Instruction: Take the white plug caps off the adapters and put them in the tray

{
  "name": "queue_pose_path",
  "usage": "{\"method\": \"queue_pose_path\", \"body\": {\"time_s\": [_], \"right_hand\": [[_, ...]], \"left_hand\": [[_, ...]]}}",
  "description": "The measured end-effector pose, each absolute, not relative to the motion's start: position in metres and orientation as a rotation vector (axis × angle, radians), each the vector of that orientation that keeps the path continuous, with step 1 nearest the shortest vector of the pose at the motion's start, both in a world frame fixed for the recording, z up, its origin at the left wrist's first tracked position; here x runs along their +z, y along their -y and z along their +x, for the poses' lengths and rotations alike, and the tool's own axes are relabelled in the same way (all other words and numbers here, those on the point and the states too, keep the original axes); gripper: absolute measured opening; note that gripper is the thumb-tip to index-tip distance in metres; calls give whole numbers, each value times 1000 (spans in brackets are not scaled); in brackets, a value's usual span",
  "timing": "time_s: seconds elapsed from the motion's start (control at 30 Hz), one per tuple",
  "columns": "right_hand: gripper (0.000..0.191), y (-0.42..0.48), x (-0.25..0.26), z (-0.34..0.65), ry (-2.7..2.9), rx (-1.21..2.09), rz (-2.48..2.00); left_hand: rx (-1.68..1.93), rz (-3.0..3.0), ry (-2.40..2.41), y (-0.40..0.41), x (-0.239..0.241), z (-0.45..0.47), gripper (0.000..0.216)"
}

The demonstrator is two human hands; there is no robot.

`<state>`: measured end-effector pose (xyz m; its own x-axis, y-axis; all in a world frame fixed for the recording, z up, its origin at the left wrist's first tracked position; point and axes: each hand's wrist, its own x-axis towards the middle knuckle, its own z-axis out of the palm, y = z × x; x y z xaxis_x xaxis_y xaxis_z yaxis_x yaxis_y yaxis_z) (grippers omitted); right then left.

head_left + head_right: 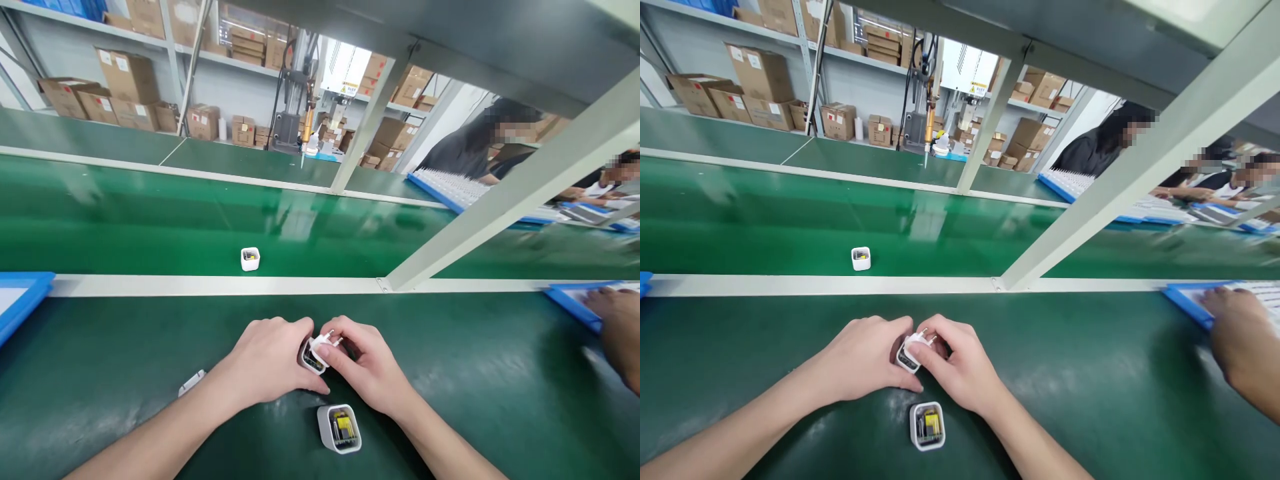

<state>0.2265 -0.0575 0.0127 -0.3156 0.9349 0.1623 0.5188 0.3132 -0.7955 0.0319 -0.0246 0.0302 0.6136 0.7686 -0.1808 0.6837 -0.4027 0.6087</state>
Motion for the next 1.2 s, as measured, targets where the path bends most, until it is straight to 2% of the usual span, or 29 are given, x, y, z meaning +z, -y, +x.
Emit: {"method": "queue_pose_path", "body": {"time_s": [0.17,0.57,0.87,1.2], "right_hand": [[21,63,24,223,2211,515,-1184],[13,63,33,226,2435,286,-1107],[12,61,30,227,2507,208,-1103],[12,63,30,224,2489,276,-1123]], "left_hand": [[218,2257,-1258,31,22,43,32],[231,2268,-1235,29,15,42,32],[260,2256,-1242,28,12,42,32],[282,2265,-1224,28,11,42,30]]}}
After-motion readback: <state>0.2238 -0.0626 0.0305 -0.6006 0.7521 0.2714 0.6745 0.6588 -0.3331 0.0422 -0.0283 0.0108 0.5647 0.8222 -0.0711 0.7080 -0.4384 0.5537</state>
